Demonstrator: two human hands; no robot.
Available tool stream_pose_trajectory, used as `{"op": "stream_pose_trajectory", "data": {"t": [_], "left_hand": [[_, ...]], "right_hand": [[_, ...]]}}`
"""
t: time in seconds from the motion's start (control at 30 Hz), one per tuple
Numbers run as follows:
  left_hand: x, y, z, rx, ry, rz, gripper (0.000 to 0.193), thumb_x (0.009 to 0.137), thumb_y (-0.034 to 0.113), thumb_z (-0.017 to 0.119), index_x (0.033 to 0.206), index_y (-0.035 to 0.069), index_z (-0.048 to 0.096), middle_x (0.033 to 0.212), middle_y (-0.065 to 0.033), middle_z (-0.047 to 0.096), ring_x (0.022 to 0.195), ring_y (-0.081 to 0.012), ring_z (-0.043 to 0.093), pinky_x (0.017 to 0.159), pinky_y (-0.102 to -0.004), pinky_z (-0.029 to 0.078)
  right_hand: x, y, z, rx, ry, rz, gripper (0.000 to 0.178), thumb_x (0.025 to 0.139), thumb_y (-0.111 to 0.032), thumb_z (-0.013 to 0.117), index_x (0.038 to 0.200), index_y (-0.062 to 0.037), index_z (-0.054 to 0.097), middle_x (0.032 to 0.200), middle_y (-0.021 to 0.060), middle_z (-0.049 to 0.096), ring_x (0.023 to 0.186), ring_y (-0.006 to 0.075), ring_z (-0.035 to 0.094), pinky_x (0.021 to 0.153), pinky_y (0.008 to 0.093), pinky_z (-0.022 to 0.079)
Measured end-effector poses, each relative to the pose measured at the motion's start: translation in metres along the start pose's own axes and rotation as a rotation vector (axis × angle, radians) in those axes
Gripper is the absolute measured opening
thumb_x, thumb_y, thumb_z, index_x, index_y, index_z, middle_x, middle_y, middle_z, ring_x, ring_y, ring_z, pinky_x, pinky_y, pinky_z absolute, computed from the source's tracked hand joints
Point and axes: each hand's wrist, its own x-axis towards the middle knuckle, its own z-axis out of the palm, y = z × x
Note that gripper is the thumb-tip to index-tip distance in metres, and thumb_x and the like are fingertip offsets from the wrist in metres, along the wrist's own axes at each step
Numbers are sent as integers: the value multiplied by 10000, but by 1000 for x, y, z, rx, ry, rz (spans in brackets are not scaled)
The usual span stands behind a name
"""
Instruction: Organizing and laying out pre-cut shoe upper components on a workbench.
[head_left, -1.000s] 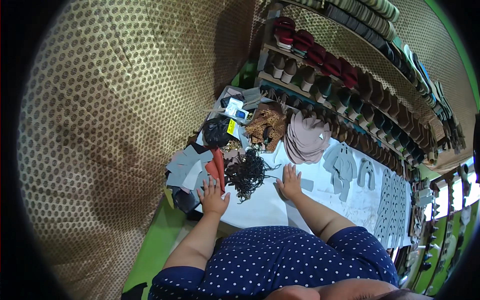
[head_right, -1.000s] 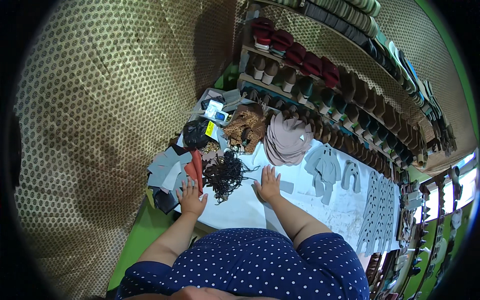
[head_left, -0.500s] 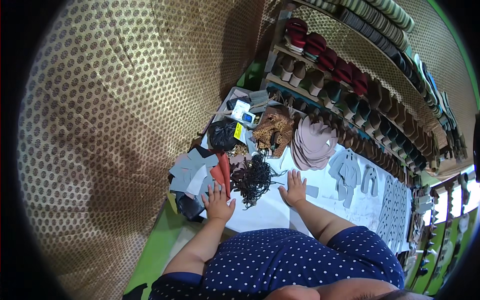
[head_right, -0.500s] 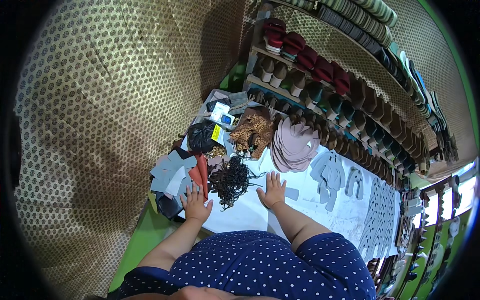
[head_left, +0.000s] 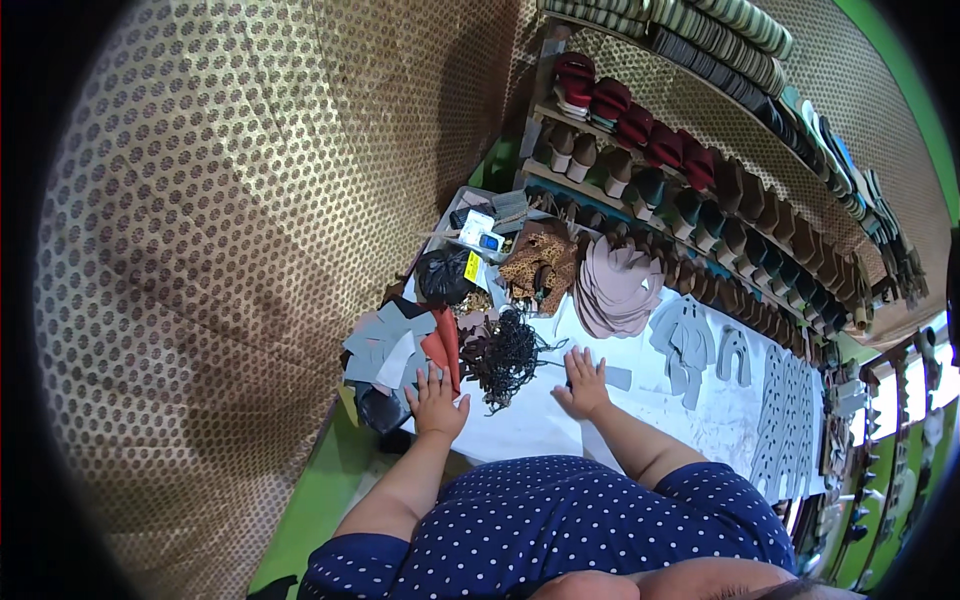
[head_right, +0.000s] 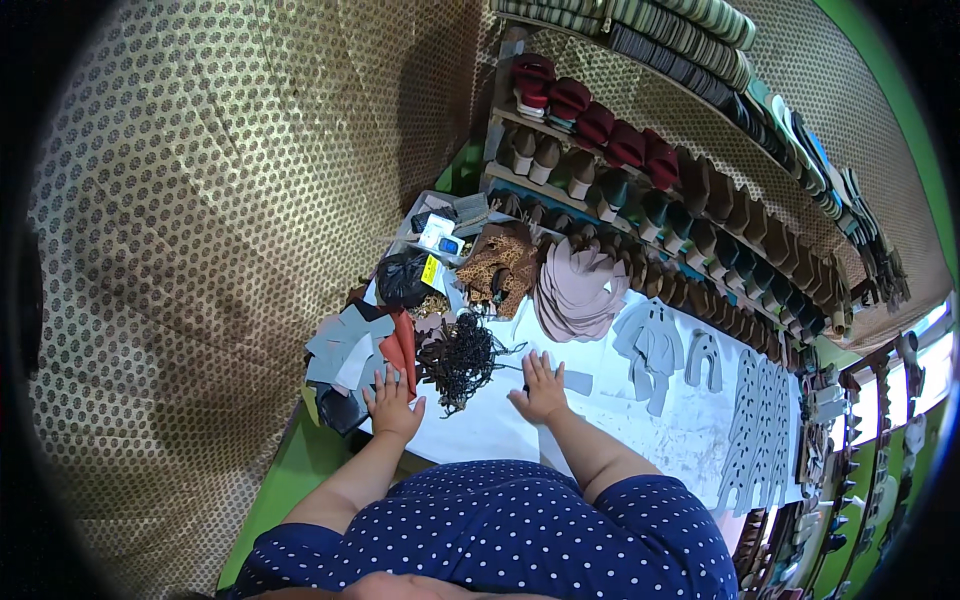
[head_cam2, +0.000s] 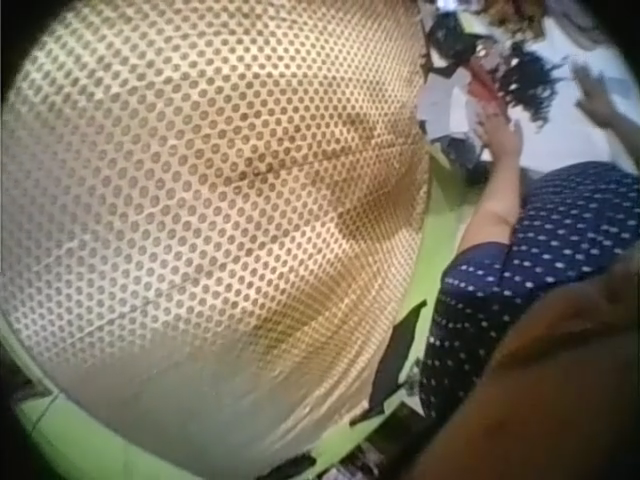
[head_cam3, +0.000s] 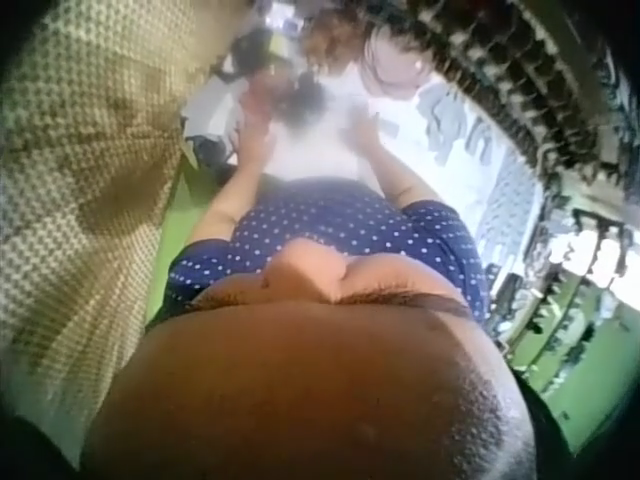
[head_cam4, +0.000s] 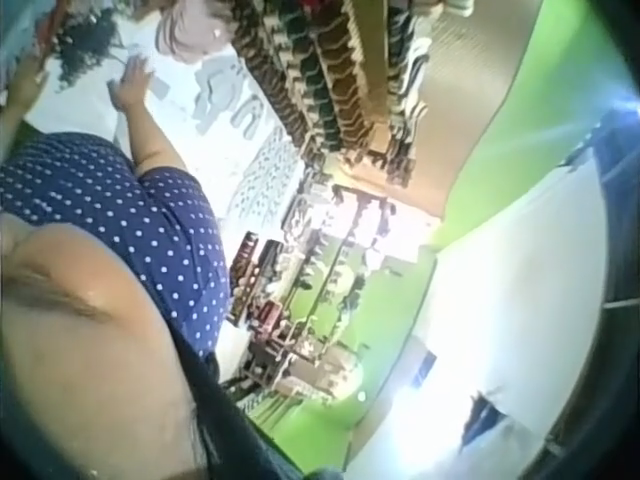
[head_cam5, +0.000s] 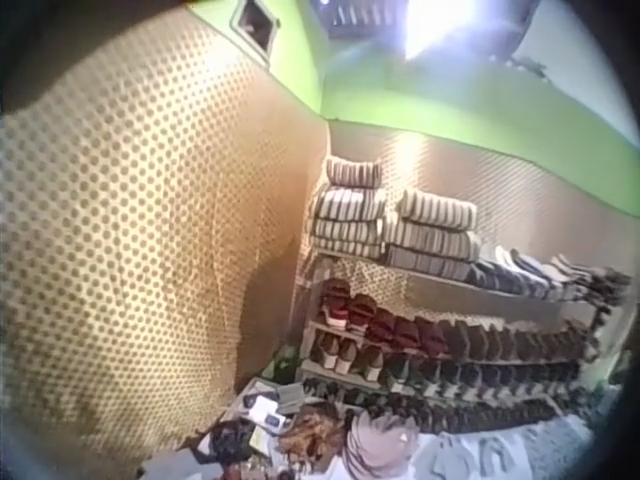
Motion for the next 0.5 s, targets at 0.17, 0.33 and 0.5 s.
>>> {"op": "stream_pose_trajectory", "data": {"t": [0.17, 0.33, 0.5], "left_hand": [[-2, 3, -2, 6, 7, -7, 806, 890, 511, 603, 1568, 154, 351, 1672, -115, 218, 1552, -348, 114, 1202, -625, 23], [1, 4, -5, 14, -14, -7, 812, 885, 508, 608, 1569, 155, 350, 1671, -116, 223, 1550, -352, 123, 1201, -625, 25], [2, 5, -5, 22, -3, -16, 812, 881, 497, 613, 1571, 160, 347, 1667, -115, 233, 1548, -355, 134, 1200, -627, 31]], "right_hand": [[-17, 1, 6, 51, -28, -34, 947, 916, -646, 495, 1607, -77, 186, 1677, 158, 166, 1558, 359, 90, 1204, 645, 34], [-13, 3, 5, 49, -26, -47, 953, 907, -664, 500, 1605, -85, 205, 1673, 156, 182, 1555, 355, 109, 1202, 643, 68], [-11, 2, 5, 40, 10, -66, 951, 901, -665, 508, 1603, -92, 218, 1671, 157, 188, 1553, 358, 118, 1200, 645, 77]]}}
